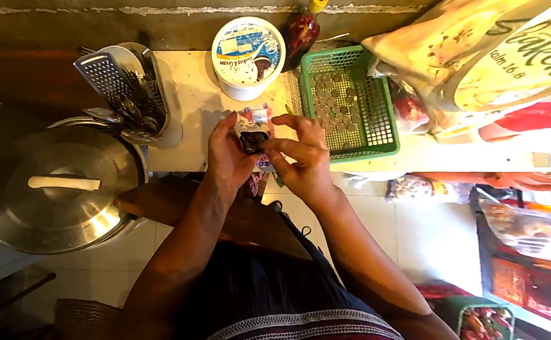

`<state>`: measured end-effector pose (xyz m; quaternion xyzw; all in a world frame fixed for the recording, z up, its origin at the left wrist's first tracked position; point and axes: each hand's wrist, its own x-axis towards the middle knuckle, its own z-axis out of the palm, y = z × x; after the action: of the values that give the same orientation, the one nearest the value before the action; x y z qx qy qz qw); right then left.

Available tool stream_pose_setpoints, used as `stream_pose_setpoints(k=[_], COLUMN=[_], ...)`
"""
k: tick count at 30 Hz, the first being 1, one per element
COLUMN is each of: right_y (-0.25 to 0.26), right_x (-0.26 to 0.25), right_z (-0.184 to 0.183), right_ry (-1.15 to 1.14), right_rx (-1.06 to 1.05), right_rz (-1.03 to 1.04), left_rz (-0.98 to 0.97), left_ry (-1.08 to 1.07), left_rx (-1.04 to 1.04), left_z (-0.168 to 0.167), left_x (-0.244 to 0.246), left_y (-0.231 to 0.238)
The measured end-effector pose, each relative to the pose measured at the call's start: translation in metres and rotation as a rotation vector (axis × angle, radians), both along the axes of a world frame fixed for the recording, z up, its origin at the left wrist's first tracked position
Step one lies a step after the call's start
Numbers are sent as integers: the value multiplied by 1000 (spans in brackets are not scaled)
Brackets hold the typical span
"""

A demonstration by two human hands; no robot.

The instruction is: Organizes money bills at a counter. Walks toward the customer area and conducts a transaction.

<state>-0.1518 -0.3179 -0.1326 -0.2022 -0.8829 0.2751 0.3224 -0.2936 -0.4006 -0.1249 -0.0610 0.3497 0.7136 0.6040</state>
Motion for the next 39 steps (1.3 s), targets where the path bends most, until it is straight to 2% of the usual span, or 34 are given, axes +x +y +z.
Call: stream_pose_setpoints(k=[3,8,12,14,16,17,20,22,25,29,31,32,34,37,39], right_y=[-1,4,11,11,9,10,24,34,40,36,32,30,23,19,17], right_x=[-7,-17,-21,-18,-9,-2,14,21,26,22,19,16,8,-7,-23], right_z=[0,5,-3,-6,-3,-1,-2,-5,-12,-16,-14,-11,2,27,38], right_ry=[-188,-375,-213,-46,157,237,524,633,687,557,437,372,274,46,-148], right_rx=[110,130,114,64,-95,-252,-897,-1186,-1431,-1546,-1466,-1359,-1005,-304,-27], right_rz=[17,93,86,65,53,61,88,94,86,21,-25,-56,-106,-12,31], left_rz=[1,-27,-41,-21,2,11,27,24,13,-18,-22,-16,12,50,15], left_ry=[44,116,41,-6,-30,-39,-16,9,29,-8,-53,-70,-87,-56,35], left_rx=[29,-12,4,-30,-46,-38,-3,28,79,57,42,39,37,31,30], left_z=[0,0,0,2,3,2,1,1,3,5,4,4,2,4,6], left_x=[3,3,1,2,0,-1,-4,-3,-2,-2,-5,-7,-9,-9,-6], left_y=[1,0,-1,1,1,0,-3,-2,1,1,0,0,3,6,3])
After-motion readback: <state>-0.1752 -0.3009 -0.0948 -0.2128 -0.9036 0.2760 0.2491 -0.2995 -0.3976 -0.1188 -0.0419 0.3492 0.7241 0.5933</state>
